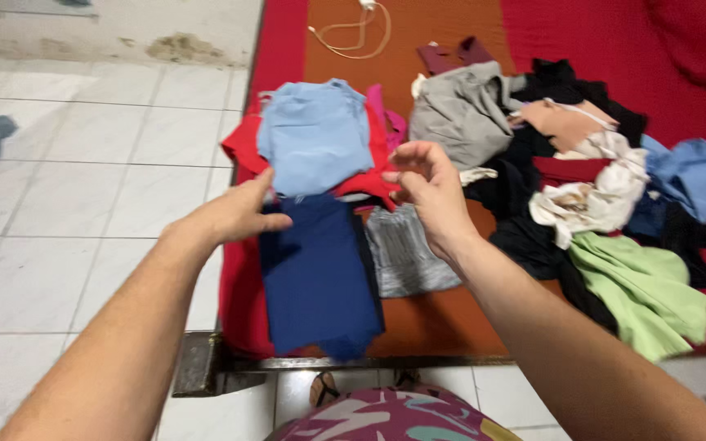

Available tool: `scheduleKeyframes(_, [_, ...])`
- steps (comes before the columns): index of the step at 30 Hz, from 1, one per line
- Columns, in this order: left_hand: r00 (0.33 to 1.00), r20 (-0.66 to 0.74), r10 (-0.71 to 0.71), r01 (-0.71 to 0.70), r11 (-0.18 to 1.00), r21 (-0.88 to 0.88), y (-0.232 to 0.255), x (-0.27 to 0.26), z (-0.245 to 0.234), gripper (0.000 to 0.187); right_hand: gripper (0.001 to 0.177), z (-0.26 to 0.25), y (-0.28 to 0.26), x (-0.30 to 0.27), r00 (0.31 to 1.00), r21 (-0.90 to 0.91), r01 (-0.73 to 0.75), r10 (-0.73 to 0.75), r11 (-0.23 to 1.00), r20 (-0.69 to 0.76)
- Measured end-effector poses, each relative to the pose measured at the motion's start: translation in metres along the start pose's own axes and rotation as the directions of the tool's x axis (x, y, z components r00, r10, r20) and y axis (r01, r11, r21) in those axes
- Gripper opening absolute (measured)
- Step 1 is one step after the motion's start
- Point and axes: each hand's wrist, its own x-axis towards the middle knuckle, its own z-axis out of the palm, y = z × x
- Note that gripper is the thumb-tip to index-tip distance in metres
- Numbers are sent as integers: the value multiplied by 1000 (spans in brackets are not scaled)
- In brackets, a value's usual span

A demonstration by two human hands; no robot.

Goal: The person folds various clean clothes on a bed. They pick up items one by one, including shirts, pants, and underwear, and fold them into neat stacks.

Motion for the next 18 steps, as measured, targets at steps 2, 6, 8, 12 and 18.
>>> scheduleKeyframes(2, [989,-75,127,-130,991,-42,-4,14,16,95,25,-23,6,-17,997,-128,1,8,992,71])
scheduleKeyframes(6, [953,102,287,-281,957,-68,19,43,55,79,21,-65,19,-56,986,-245,-105,133,964,98])
scheduleKeyframes(8, [927,232,294,-276,955,-106,40,52,71,73,19,-89,25,-73,955,-247,-288,297,925,-4])
scheduleKeyframes(12, [839,401,367,-338,930,-145,97,73,100,68,14,-144,42,-96,902,-198,-432,424,880,-82])
scheduleKeyframes(18, [735,533,419,-430,896,-112,176,118,156,63,13,-242,69,-120,840,-246,-542,528,804,-126])
